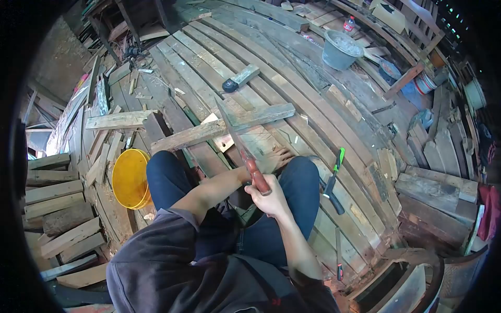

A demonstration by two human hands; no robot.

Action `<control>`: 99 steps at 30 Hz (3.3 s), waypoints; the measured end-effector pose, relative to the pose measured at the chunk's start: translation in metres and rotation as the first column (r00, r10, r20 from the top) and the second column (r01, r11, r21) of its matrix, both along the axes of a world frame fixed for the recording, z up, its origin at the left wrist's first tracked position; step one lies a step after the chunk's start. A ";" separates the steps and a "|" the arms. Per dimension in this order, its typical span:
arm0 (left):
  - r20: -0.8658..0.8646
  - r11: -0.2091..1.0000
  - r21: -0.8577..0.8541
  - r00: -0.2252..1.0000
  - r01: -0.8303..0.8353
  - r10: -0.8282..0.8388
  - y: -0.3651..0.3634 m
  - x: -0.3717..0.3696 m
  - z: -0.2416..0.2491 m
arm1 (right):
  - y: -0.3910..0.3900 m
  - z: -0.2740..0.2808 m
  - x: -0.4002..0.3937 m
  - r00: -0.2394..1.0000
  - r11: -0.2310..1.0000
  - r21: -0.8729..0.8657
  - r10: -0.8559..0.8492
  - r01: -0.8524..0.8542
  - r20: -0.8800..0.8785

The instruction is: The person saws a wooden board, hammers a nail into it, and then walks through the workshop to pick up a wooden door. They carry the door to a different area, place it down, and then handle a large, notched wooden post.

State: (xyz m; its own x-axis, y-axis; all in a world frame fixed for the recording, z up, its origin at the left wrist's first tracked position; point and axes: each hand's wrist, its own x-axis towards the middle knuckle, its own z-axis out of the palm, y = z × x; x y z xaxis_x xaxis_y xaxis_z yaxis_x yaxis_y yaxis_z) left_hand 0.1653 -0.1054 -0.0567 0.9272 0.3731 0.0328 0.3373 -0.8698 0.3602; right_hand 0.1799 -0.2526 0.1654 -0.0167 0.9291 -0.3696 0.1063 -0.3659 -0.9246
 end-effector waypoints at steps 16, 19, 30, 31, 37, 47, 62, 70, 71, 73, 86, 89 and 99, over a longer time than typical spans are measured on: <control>-0.847 0.822 -0.456 0.448 -0.341 -0.285 0.014 -0.143 0.143 | -0.007 -0.036 0.020 1.000 0.998 0.063 0.014 -0.013 -0.017; -0.658 0.806 -0.284 0.717 -0.519 0.230 0.086 -0.208 0.197 | -0.010 -0.049 0.022 0.999 0.992 0.127 0.029 -0.025 -0.028; -0.236 0.747 -0.253 0.788 -0.615 0.569 0.148 -0.338 0.037 | -0.024 -0.049 0.002 0.985 0.959 0.262 0.064 -0.106 0.161; -0.254 0.776 -0.096 0.769 -0.623 0.586 0.136 -0.325 0.036 | -0.024 -0.049 0.001 0.983 0.956 0.272 0.065 -0.110 0.171; -0.206 0.814 0.108 0.788 -0.571 0.581 0.125 -0.304 0.058 | -0.017 -0.044 -0.006 0.981 0.963 0.258 0.027 -0.077 0.194; -0.110 0.658 0.131 0.649 -0.741 0.753 0.088 -0.275 0.079 | -0.008 -0.052 -0.001 0.982 0.951 0.297 0.031 -0.086 0.185; -0.086 0.662 0.200 0.660 -0.722 0.746 0.086 -0.283 0.076 | 0.004 -0.060 0.009 0.985 0.952 0.285 0.067 -0.112 0.161; -0.042 0.641 0.149 0.642 -0.753 0.765 0.092 -0.283 0.073 | 0.021 -0.054 0.010 0.970 0.954 0.269 0.069 -0.133 0.234; -0.046 0.632 0.138 0.633 -0.763 0.773 0.090 -0.283 0.075 | 0.021 -0.052 0.008 0.966 0.951 0.273 0.075 -0.144 0.247; -0.052 0.625 0.117 0.624 -0.772 0.780 0.087 -0.280 0.082 | 0.019 -0.043 0.003 0.959 0.948 0.281 0.073 -0.152 0.274; 0.001 0.621 0.329 0.658 -0.711 0.753 0.082 -0.275 0.060 | 0.005 -0.073 -0.008 0.967 0.948 0.310 -0.012 -0.071 0.256; -0.093 0.648 0.282 0.653 -0.707 0.752 0.087 -0.271 0.064 | 0.005 -0.079 -0.008 0.967 0.943 0.328 -0.037 -0.049 0.250; -0.114 0.674 0.299 0.676 -0.676 0.728 0.100 -0.277 0.051 | 0.007 -0.067 -0.012 0.971 0.944 0.328 -0.035 -0.045 0.235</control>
State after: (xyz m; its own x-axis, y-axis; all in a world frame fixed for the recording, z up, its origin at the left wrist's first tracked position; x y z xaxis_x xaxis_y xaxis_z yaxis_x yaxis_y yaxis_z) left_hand -0.1116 -0.0057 -0.0057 0.3841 0.9225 0.0369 0.9217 -0.3855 0.0427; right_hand 0.1677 -0.2460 0.0984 0.0281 0.9989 -0.0378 0.3355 -0.0451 -0.9410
